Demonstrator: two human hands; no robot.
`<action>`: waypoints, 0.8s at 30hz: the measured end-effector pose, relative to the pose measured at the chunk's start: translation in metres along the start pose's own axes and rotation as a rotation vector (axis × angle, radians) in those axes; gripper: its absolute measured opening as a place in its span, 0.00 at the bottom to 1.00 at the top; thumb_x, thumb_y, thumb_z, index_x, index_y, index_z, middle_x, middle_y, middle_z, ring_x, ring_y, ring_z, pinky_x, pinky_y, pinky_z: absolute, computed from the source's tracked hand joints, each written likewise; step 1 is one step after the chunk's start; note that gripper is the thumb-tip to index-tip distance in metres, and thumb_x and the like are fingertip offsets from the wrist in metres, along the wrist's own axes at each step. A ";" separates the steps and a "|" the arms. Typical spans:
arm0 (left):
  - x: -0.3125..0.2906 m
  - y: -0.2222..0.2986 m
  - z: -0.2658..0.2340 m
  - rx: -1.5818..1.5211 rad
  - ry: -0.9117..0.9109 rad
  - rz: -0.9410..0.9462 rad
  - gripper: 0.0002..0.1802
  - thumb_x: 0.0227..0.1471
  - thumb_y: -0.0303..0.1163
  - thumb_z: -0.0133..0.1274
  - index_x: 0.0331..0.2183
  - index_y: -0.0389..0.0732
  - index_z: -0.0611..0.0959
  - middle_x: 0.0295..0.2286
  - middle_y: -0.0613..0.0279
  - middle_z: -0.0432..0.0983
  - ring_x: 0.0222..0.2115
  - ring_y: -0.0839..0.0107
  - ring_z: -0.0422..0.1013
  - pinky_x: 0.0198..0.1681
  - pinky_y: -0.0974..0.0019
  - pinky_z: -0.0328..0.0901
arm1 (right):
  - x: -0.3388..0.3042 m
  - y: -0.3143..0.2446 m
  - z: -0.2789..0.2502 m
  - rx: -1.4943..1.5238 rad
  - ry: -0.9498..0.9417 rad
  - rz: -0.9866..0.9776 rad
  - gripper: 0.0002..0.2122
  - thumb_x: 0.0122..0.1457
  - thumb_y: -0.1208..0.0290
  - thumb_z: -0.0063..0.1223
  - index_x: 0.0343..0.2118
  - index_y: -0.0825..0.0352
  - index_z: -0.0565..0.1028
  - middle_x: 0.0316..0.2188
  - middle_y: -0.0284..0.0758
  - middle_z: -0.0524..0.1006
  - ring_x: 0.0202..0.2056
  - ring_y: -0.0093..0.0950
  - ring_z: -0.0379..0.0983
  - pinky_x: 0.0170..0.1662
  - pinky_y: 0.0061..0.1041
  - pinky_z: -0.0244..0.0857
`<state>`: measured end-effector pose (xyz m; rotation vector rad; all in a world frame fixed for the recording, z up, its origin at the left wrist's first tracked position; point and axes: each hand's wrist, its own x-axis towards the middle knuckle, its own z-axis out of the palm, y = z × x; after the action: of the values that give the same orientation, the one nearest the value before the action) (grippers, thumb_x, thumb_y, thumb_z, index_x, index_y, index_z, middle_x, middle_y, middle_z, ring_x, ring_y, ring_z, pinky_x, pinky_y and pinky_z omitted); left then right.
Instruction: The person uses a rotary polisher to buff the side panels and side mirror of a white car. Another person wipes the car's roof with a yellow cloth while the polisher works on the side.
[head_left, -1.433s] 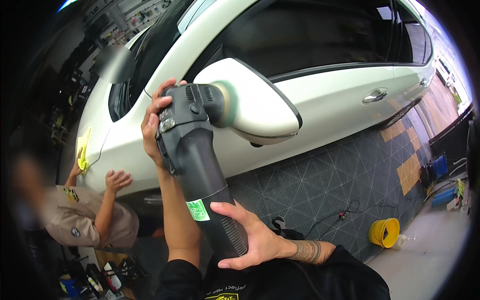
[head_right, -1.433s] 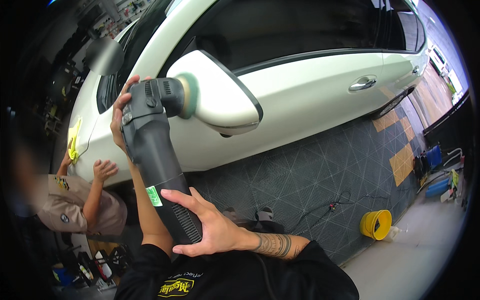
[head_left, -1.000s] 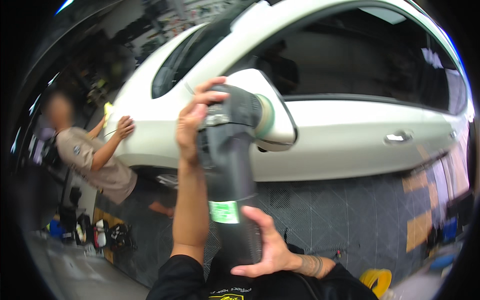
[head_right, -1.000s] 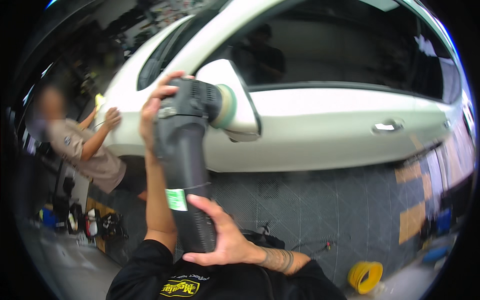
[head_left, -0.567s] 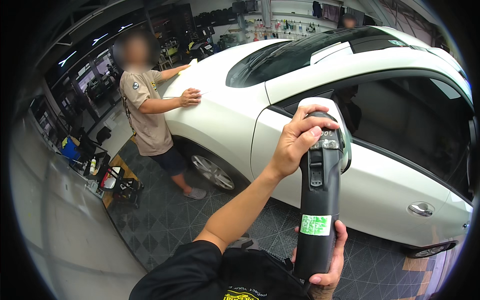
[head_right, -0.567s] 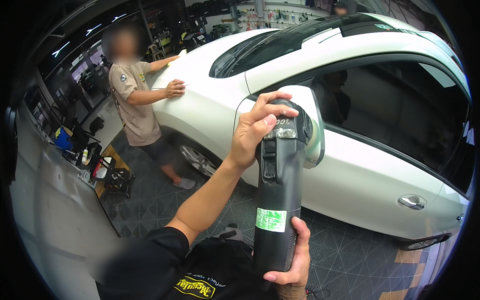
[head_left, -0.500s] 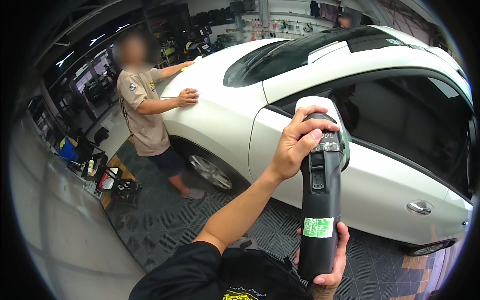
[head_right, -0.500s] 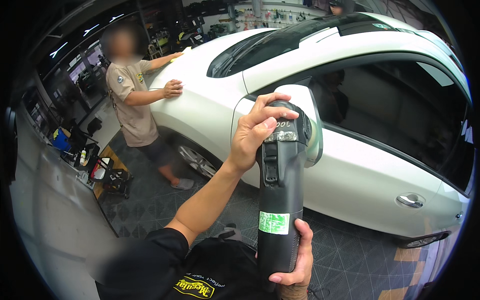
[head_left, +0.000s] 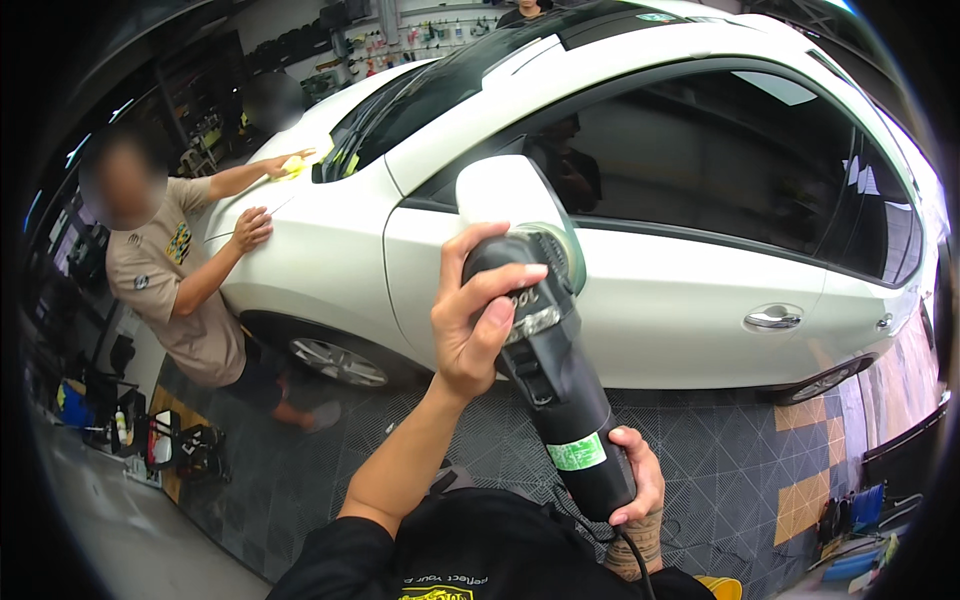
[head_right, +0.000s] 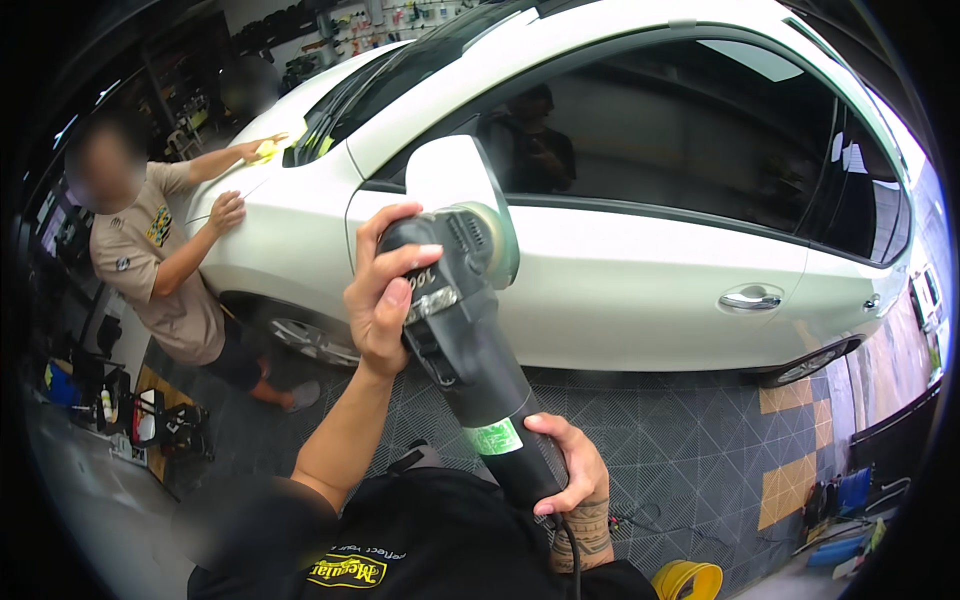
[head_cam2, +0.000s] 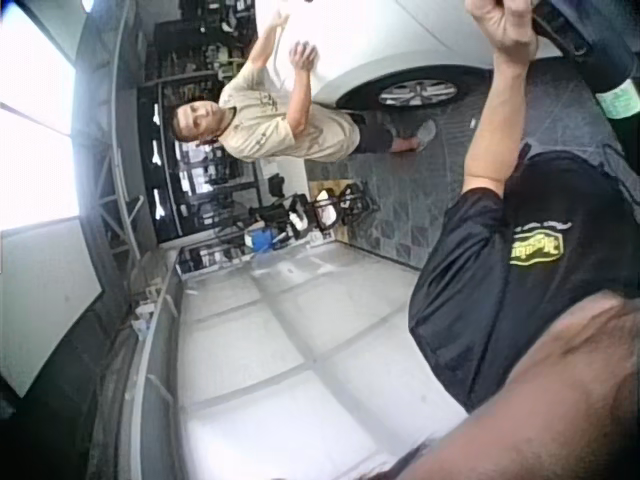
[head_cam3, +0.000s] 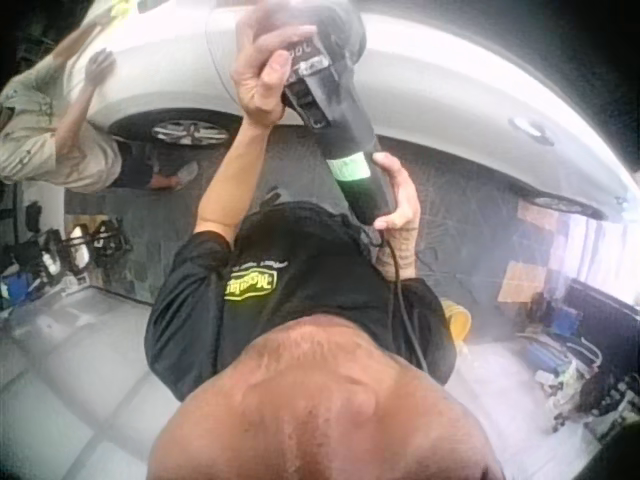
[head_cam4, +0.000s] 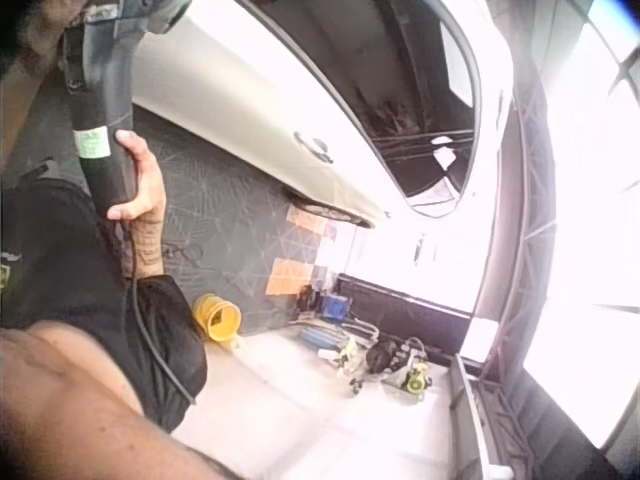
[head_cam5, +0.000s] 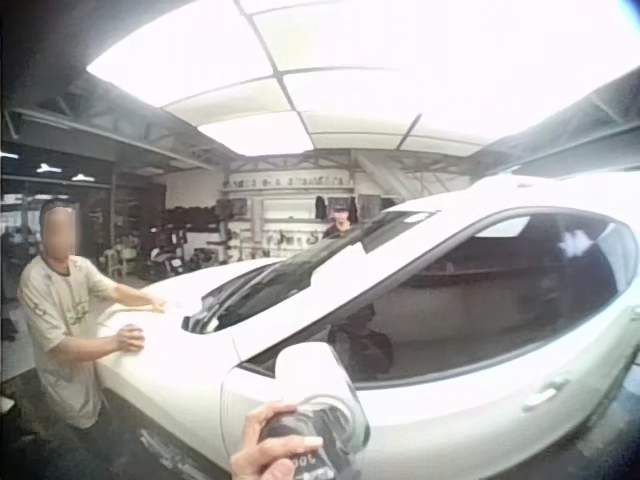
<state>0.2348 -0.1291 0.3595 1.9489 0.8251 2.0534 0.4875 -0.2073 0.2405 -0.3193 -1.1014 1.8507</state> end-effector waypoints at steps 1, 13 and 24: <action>-0.003 0.000 0.001 -0.007 0.014 0.011 0.18 0.48 0.36 0.47 0.37 0.37 0.84 0.49 0.43 0.63 0.46 0.58 0.66 0.51 0.59 0.61 | 0.000 -0.003 -0.002 -0.030 -0.014 -0.010 0.47 0.19 0.73 0.75 0.53 0.66 0.68 0.47 0.41 0.72 0.47 0.32 0.71 0.51 0.28 0.64; -0.020 -0.018 -0.026 -0.212 0.017 -0.218 0.30 0.47 0.42 0.50 0.50 0.37 0.74 0.54 0.47 0.60 0.56 0.60 0.56 0.60 0.57 0.50 | 0.035 -0.010 0.007 -0.306 -0.282 -0.104 0.41 0.24 0.77 0.73 0.52 0.62 0.71 0.52 0.47 0.67 0.52 0.39 0.66 0.54 0.35 0.60; -0.019 -0.077 -0.092 -0.556 0.046 -0.441 0.22 0.43 0.40 0.60 0.40 0.40 0.78 0.52 0.46 0.64 0.52 0.58 0.62 0.57 0.56 0.54 | 0.082 0.021 0.069 -0.766 -0.240 -0.038 0.36 0.32 0.74 0.71 0.52 0.57 0.72 0.51 0.50 0.65 0.51 0.46 0.67 0.51 0.36 0.64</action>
<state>0.1302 -0.0988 0.3061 1.2945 0.5451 1.8101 0.3888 -0.1823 0.2805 -0.5111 -1.9516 1.3859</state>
